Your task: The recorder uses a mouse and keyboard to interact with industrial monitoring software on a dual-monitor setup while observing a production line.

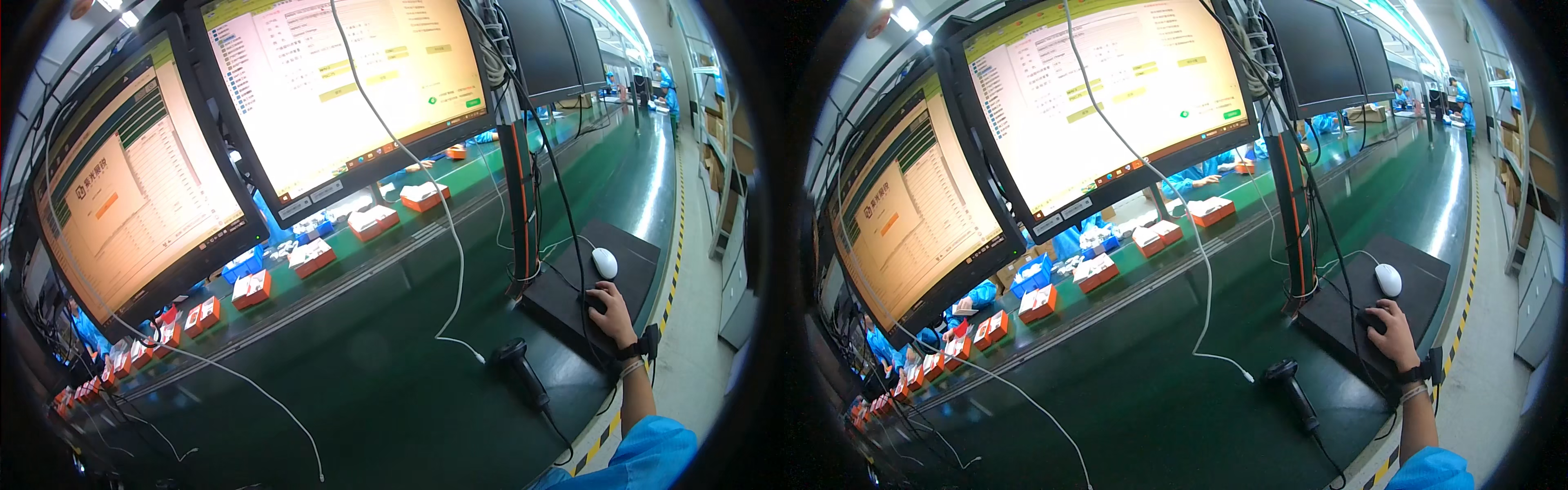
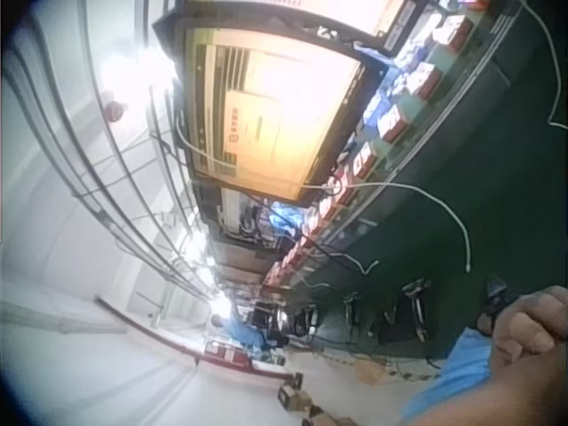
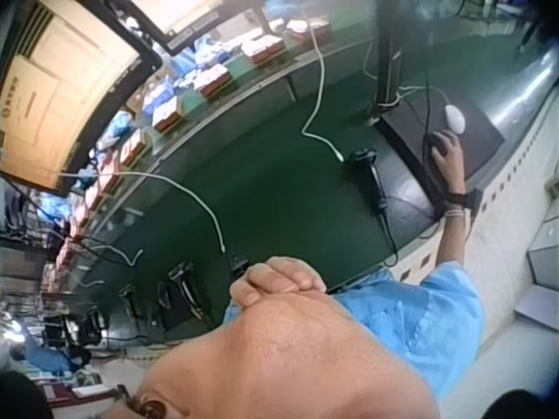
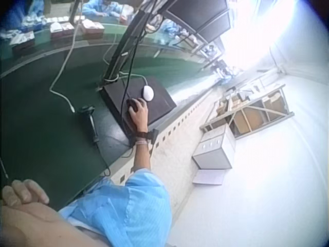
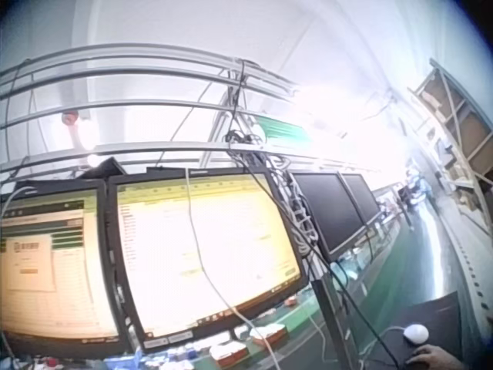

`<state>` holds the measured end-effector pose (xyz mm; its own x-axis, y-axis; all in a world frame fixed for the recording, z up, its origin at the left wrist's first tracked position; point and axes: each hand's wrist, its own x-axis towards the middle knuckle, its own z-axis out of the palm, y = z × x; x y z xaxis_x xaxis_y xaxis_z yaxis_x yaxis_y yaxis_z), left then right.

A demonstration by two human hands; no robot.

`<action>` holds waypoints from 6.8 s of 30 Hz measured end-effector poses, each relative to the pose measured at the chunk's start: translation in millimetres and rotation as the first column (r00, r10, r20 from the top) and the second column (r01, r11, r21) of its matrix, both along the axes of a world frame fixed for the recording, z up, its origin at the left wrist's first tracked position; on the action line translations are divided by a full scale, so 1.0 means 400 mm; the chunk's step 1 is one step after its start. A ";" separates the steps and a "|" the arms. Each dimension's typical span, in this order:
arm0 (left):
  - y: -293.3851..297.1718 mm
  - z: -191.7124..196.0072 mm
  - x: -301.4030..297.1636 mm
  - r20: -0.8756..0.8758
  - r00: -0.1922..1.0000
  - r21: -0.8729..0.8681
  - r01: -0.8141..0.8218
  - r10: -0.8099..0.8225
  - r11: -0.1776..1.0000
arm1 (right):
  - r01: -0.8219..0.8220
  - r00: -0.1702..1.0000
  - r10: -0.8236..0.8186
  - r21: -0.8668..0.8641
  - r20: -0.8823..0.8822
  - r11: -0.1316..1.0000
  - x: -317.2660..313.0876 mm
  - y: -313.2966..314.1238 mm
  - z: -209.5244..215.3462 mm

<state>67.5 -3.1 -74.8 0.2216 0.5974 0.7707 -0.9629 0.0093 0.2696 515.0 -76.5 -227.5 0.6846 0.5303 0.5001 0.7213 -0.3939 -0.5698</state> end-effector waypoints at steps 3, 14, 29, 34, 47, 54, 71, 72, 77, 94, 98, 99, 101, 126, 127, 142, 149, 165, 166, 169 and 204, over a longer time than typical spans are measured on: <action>0.003 -0.005 0.002 0.008 1.000 0.011 0.001 -0.001 1.000 | -0.002 1.000 0.002 -0.008 0.006 1.000 0.007 0.000 0.002; 0.001 0.002 0.014 -0.021 1.000 -0.004 0.002 -0.002 1.000 | 0.055 0.998 -0.054 -0.035 0.023 0.998 0.011 0.008 0.016; -0.019 0.023 0.043 -0.002 0.998 -0.131 -0.063 0.063 0.989 | 0.063 0.997 -0.060 -0.069 0.047 0.996 0.019 0.014 0.020; -0.028 0.032 0.041 -0.023 0.997 -0.185 -0.079 0.076 0.979 | 0.069 0.994 -0.061 -0.088 0.091 0.994 0.019 0.014 0.017; -0.044 0.051 0.049 -0.050 0.980 -0.221 -0.201 0.194 0.954 | 0.050 0.991 -0.036 -0.106 0.125 0.993 0.037 0.011 0.002; -0.041 0.031 0.044 -0.042 0.977 -0.215 -0.215 0.211 0.953 | 0.063 0.984 -0.046 -0.097 0.171 0.993 0.040 0.010 -0.007; -0.034 0.011 0.033 0.010 0.989 -0.131 -0.145 0.147 0.981 | 0.057 0.975 -0.050 -0.029 0.217 0.998 0.045 0.018 -0.013; -0.029 0.012 0.034 0.020 0.990 -0.115 -0.135 0.138 0.984 | 0.054 0.973 -0.047 -0.025 0.226 0.998 0.052 0.019 -0.014; -0.021 -0.020 -0.011 0.047 0.998 0.019 -0.031 0.030 0.999 | 0.052 0.979 -0.044 -0.035 0.200 0.998 0.042 0.009 -0.013; -0.014 -0.153 -0.110 0.066 0.948 0.392 0.262 -0.310 0.882 | 0.070 0.978 -0.054 -0.076 0.201 0.995 0.076 0.013 -0.027; -0.009 -0.182 -0.107 0.087 0.945 0.428 0.251 -0.316 0.868 | 0.061 0.990 -0.052 -0.059 0.134 0.996 0.067 0.018 -0.020; -0.011 -0.189 -0.104 0.095 0.943 0.437 0.247 -0.318 0.865 | 0.062 0.988 -0.053 -0.057 0.142 0.996 0.070 0.015 -0.016; -0.010 -0.204 -0.100 0.114 0.940 0.459 0.237 -0.321 0.856 | 0.028 0.964 0.000 -0.104 0.265 0.994 0.074 0.010 -0.020; -0.009 -0.202 -0.155 0.014 0.937 0.446 0.307 -0.349 0.841 | 0.044 0.980 -0.026 -0.086 0.196 0.995 0.065 0.008 -0.023; -0.010 -0.204 -0.154 0.013 0.935 0.447 0.311 -0.354 0.839 | 0.045 0.973 -0.023 -0.090 0.231 0.995 0.063 0.007 -0.023; -0.004 -0.216 -0.160 0.019 0.915 0.455 0.351 -0.403 0.818 | 0.084 0.982 -0.071 -0.067 0.176 0.994 0.054 0.009 -0.015; -0.006 -0.217 -0.166 0.016 0.901 0.457 0.379 -0.433 0.805 | 0.058 0.968 -0.034 -0.088 0.248 0.994 0.053 0.010 -0.015; -0.020 -0.253 -0.193 0.008 0.617 0.425 0.710 -0.787 0.561 | 0.049 0.975 -0.032 -0.074 0.220 0.996 0.052 0.013 -0.013; -0.011 -0.234 -0.177 0.046 0.862 0.509 0.414 -0.504 0.755 | 0.071 0.983 -0.057 -0.077 0.175 0.995 0.048 0.011 -0.011; -0.006 -0.223 -0.151 0.152 0.980 0.569 0.022 -0.131 0.822 | 0.080 0.983 -0.071 -0.047 0.169 0.996 0.040 0.013 -0.011; 0.001 -0.171 -0.156 0.172 0.963 0.558 0.076 -0.205 0.826 | 0.038 0.984 -0.032 -0.034 0.175 0.999 0.035 0.015 -0.008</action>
<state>5.2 -2.7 -143.1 0.0609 0.0441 0.9972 -0.9963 0.0640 0.0580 529.0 -70.4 -230.6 0.6068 0.5282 0.5940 0.7939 -0.4392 -0.4205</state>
